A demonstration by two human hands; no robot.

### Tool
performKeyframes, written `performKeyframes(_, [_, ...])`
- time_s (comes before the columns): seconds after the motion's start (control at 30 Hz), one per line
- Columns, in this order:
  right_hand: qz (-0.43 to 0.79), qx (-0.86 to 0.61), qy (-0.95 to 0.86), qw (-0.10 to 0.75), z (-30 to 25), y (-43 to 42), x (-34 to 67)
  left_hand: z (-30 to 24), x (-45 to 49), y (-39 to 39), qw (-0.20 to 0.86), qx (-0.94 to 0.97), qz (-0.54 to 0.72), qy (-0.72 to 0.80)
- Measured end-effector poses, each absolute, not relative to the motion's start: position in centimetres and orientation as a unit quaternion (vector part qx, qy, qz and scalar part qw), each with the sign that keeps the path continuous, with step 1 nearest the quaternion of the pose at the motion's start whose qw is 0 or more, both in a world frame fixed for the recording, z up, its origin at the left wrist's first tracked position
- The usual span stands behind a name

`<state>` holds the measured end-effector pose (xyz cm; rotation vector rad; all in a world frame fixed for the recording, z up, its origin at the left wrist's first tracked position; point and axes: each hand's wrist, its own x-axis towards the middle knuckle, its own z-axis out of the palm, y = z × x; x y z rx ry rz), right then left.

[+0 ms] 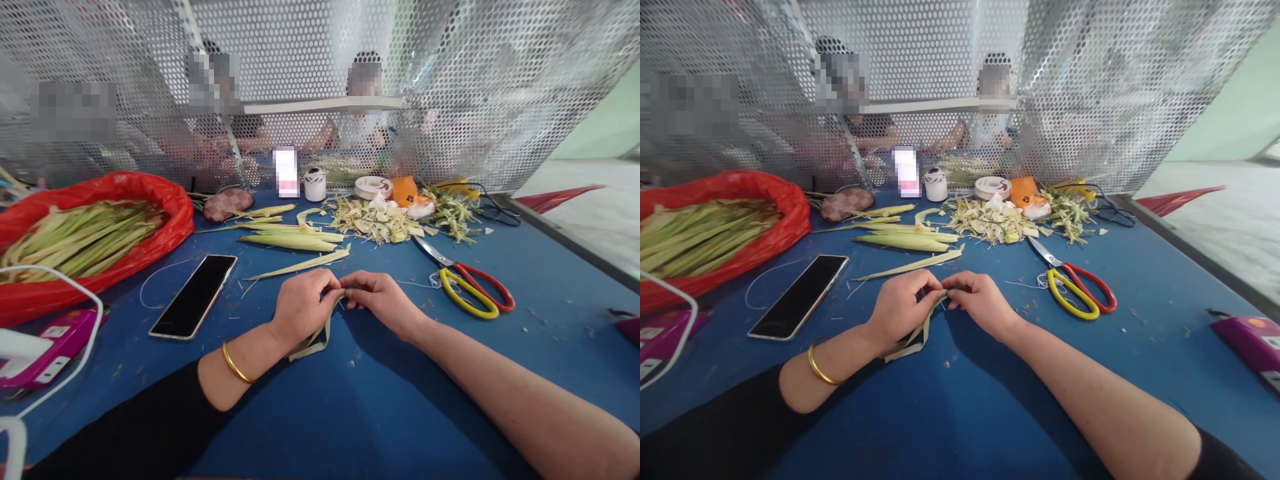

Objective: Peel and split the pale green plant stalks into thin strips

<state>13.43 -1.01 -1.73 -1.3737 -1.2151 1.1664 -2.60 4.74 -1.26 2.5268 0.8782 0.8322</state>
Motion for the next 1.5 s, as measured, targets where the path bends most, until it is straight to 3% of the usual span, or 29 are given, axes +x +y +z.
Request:
performKeyframes(0.37, [0.499, -0.555, -0.464, 0.477, -1.7, -1.0, 13.8, -1.0, -2.6, 5.4, 0.329, 0.836, 0.281, 0.338])
performKeyframes(0.8, [0.499, -0.559, -0.458, 0.479, -1.5, -1.0, 13.9, -0.9, -2.6, 5.4, 0.269, 0.861, 0.274, 0.334])
performKeyframes(1.1, [0.283, -0.542, -0.657, 0.441, -0.8, -1.5, 14.7, -0.9, -2.9, 6.3, 0.336, 0.836, 0.253, 0.353])
performKeyframes(1.37, [0.476, -0.471, -0.618, 0.41, -0.7, -1.7, 14.4, -0.7, -3.1, 6.9, 0.283, 0.854, 0.215, 0.38])
performKeyframes(1.5, [0.456, -0.513, -0.608, 0.399, -1.2, -1.5, 14.2, -0.9, -2.9, 6.4, 0.216, 0.874, 0.224, 0.372])
